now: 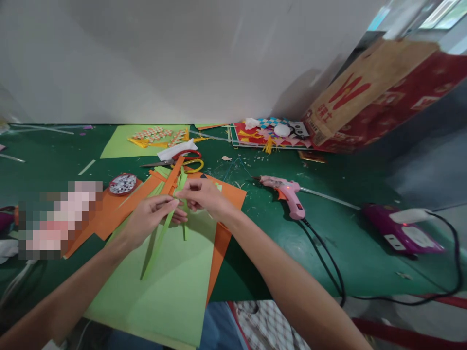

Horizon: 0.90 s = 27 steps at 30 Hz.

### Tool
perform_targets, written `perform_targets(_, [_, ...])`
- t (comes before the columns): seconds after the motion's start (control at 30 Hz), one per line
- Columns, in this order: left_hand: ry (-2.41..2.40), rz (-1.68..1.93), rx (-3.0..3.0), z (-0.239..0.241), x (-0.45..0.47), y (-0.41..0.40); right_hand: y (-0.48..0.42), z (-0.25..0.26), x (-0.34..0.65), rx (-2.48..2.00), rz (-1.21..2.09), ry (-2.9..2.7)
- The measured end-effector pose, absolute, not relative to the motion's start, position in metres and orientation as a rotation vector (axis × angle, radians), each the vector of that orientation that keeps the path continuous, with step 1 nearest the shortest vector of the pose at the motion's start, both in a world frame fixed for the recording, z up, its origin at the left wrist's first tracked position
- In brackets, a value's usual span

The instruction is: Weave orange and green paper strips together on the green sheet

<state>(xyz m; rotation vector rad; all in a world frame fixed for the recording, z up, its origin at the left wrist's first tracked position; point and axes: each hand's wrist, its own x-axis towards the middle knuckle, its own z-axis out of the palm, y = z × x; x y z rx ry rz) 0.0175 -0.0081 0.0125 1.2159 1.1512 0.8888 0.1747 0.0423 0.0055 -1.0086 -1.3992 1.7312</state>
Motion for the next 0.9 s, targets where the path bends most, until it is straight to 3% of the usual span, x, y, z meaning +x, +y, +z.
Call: perform_targets(0.9, [1.200,0.904,1.208,0.0138,0.0179,-0.0086,0.0463,0.0053,0.1786,-0.979,1.711,-1.368])
